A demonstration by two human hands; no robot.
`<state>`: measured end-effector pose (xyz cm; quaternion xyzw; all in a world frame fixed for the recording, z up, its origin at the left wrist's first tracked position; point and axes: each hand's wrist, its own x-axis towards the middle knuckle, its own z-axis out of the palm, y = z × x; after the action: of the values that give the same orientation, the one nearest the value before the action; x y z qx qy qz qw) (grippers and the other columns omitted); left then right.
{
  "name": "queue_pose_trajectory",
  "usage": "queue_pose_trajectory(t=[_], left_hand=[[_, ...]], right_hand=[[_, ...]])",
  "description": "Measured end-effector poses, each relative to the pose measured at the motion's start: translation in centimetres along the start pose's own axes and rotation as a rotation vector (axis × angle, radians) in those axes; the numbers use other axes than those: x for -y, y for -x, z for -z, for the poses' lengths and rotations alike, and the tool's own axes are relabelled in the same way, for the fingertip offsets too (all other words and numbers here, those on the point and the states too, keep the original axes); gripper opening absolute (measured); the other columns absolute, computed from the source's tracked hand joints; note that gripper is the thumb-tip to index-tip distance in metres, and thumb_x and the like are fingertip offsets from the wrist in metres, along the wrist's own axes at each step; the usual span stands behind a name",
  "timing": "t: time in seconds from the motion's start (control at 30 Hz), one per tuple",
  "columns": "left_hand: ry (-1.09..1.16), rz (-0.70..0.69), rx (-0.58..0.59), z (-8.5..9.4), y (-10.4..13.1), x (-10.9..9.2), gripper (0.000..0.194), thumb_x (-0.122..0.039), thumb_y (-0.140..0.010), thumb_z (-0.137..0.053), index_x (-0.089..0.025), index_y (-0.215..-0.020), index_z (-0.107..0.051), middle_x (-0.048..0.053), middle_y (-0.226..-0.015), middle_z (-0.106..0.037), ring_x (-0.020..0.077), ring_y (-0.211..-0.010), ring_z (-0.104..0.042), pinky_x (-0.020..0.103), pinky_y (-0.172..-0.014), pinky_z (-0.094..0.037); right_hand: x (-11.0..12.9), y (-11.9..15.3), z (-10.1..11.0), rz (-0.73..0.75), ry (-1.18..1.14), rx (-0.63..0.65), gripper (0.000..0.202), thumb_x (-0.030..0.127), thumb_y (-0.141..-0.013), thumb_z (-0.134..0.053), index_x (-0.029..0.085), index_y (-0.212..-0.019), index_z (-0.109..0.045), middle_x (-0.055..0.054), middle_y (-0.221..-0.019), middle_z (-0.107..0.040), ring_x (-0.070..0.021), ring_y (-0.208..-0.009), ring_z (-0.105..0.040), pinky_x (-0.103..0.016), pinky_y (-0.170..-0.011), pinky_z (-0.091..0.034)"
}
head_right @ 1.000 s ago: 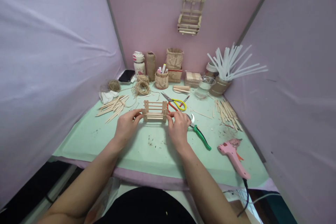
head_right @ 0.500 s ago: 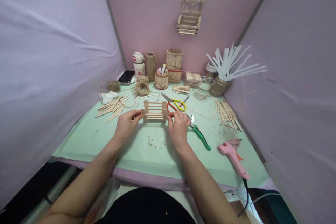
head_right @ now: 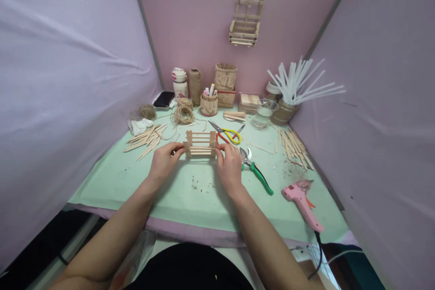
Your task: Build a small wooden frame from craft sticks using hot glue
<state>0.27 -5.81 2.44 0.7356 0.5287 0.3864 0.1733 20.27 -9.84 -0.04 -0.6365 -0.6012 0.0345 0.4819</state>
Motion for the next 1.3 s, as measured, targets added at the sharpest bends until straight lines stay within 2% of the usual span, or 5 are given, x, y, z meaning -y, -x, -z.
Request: queue_pose_trajectory(t=[0.4,0.8,1.1,1.3], left_hand=[[0.007,0.006,0.007,0.01,-0.01,-0.10,0.016,-0.025,-0.083,-0.055,-0.020,-0.083,-0.071,0.003,-0.086,-0.074,0.0166,-0.077,-0.063,0.027,-0.075,-0.047],[0.032,-0.013,0.006,-0.13,-0.01,0.09,0.016,-0.023,-0.083,-0.055,-0.019,-0.081,-0.071,0.003,-0.085,-0.073,0.0161,-0.075,-0.061,0.027,-0.072,-0.044],[0.042,-0.036,-0.011,-0.33,-0.07,0.42,0.014,-0.022,-0.083,-0.057,-0.020,-0.080,-0.070,0.003,-0.085,-0.073,0.0166,-0.076,-0.061,0.028,-0.073,-0.044],[0.059,-0.035,-0.002,-0.40,-0.17,0.63,0.013,-0.023,-0.084,-0.057,-0.019,-0.081,-0.069,0.003,-0.085,-0.071,0.0160,-0.075,-0.059,0.028,-0.074,-0.044]], right_hand=[[0.03,-0.20,-0.01,-0.040,-0.047,0.004,0.017,0.031,-0.087,-0.049,0.022,-0.076,-0.057,-0.004,-0.078,-0.067,-0.0212,-0.078,-0.058,-0.034,-0.075,-0.042],[-0.42,-0.20,-0.28,-0.028,-0.070,-0.003,0.014,0.030,-0.087,-0.050,0.021,-0.077,-0.056,-0.003,-0.077,-0.065,-0.0200,-0.076,-0.056,-0.033,-0.073,-0.041],[-0.49,-0.05,-0.57,-0.100,-0.173,-0.036,0.018,0.033,-0.086,-0.053,0.023,-0.075,-0.043,-0.003,-0.083,-0.066,-0.0203,-0.081,-0.060,-0.035,-0.076,-0.043],[-0.45,-0.15,-0.45,-0.089,-0.189,-0.030,0.010,0.030,-0.085,-0.053,0.021,-0.087,-0.051,-0.003,-0.082,-0.063,-0.0194,-0.077,-0.058,-0.034,-0.074,-0.043]])
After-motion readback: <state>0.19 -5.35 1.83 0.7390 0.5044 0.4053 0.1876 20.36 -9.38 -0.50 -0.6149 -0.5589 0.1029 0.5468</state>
